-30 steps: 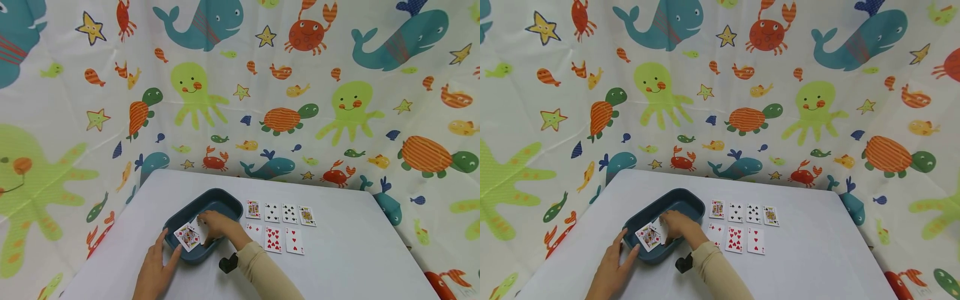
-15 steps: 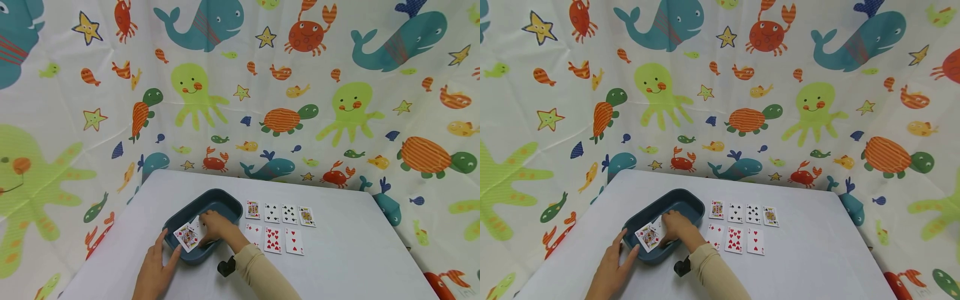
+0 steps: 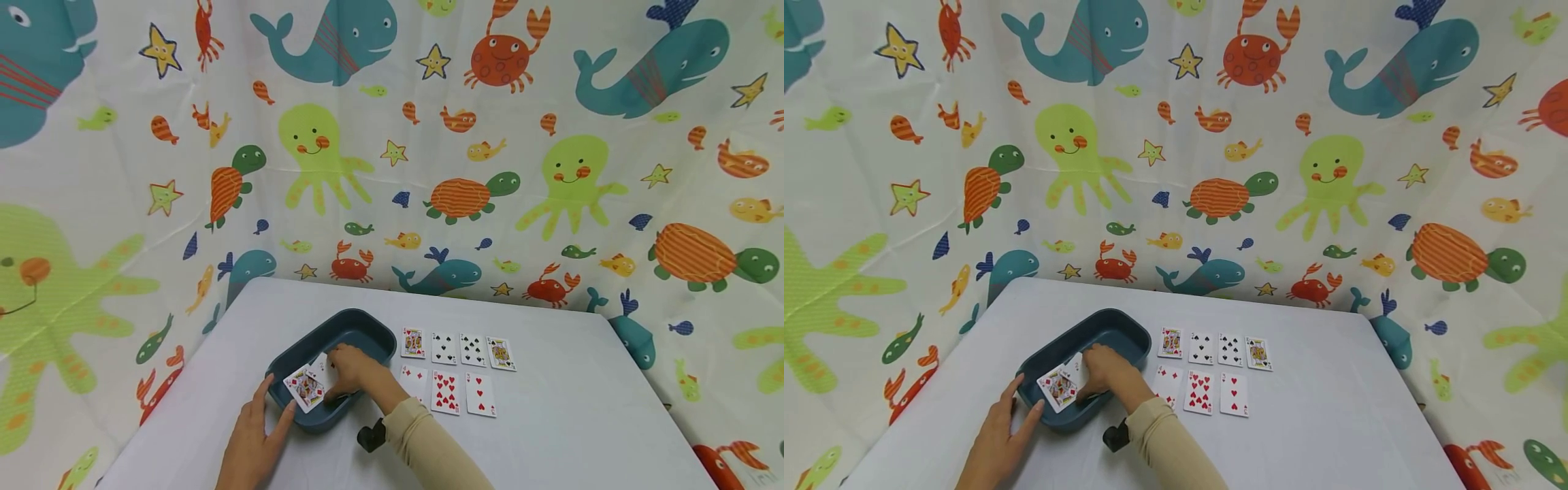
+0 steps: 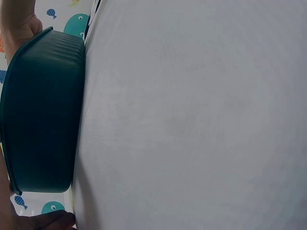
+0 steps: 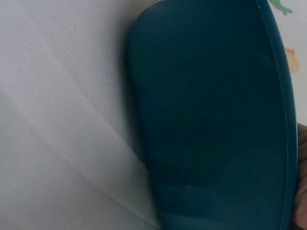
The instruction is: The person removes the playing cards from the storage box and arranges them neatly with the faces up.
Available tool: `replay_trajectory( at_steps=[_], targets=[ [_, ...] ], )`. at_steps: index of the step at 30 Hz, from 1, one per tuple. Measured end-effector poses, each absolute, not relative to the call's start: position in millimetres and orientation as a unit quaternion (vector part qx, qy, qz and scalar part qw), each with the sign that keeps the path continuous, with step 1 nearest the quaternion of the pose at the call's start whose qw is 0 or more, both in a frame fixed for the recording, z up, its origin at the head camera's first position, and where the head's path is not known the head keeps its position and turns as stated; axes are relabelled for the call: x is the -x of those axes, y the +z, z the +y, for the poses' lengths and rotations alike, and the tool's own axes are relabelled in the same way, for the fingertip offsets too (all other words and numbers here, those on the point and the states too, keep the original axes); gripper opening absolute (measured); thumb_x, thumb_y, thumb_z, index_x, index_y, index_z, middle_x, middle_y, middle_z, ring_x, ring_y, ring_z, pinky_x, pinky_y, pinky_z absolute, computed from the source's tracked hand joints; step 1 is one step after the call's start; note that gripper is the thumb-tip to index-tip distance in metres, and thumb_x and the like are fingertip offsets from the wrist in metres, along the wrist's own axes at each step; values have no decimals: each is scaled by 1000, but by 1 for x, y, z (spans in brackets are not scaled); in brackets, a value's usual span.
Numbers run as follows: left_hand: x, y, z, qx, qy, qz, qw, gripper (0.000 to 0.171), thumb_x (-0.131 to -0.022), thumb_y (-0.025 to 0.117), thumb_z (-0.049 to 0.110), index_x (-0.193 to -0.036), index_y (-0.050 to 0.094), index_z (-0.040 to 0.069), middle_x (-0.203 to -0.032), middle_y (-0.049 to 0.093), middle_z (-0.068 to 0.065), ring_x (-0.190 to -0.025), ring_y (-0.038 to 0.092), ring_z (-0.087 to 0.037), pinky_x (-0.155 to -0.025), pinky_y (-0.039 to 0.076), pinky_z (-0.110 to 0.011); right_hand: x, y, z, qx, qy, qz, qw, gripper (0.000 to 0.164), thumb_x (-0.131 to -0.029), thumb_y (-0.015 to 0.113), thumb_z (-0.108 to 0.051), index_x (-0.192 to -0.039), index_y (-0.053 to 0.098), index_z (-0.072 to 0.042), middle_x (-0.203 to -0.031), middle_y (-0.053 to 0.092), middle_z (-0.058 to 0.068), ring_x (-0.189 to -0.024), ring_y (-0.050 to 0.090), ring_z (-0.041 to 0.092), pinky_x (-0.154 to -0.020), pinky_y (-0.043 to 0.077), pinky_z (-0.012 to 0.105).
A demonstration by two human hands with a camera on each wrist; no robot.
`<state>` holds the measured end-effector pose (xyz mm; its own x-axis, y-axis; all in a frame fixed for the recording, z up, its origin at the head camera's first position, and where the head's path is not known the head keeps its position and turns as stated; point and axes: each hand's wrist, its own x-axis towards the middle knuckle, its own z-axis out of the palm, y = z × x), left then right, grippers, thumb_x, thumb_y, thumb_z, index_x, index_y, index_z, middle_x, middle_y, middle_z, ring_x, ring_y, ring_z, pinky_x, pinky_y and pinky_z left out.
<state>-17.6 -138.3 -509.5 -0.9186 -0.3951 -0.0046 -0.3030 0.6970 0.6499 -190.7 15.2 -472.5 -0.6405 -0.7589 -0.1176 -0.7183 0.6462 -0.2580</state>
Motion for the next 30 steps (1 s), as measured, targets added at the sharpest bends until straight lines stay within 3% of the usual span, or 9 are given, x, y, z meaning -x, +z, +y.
replay_trajectory(
  at_steps=[5,12,20,25,30],
  targets=[
    [18,-511,-139,-189,-338,-919,72,83,-101,49,63,-163,20,16,-142,45,-37,-128,50,-56,-100,43,-70,192,-473,15,402,-113,902,106,71,-74,91,-45,-130,66,-11,-119,64,2,-104,60,15,-91,52,28],
    [17,-512,-138,-185,-334,-921,84,81,-101,50,61,-162,21,16,-140,47,-36,-127,51,-54,-101,43,-69,195,-470,23,426,-162,887,77,69,-78,87,-45,-134,65,-11,-125,65,3,-113,60,15,-98,50,28],
    [18,-511,-138,-186,-329,-923,74,83,-101,48,63,-163,19,16,-142,45,-38,-128,49,-57,-100,42,-70,193,-448,41,406,-253,875,78,79,-80,86,-47,-143,59,-9,-138,61,5,-121,58,16,-100,50,29],
    [17,-511,-137,-186,-330,-922,81,81,-101,50,61,-162,20,16,-141,45,-38,-127,49,-56,-101,42,-70,194,-440,56,400,-308,860,76,80,-79,87,-43,-146,56,-10,-139,60,5,-116,60,16,-95,52,24],
    [17,-511,-136,-189,-329,-922,84,80,-102,51,58,-162,21,15,-141,45,-39,-127,49,-56,-102,42,-70,192,-437,72,401,-376,830,92,81,-80,88,-36,-147,54,-6,-142,58,9,-126,58,20,-99,51,22]
  ],
)
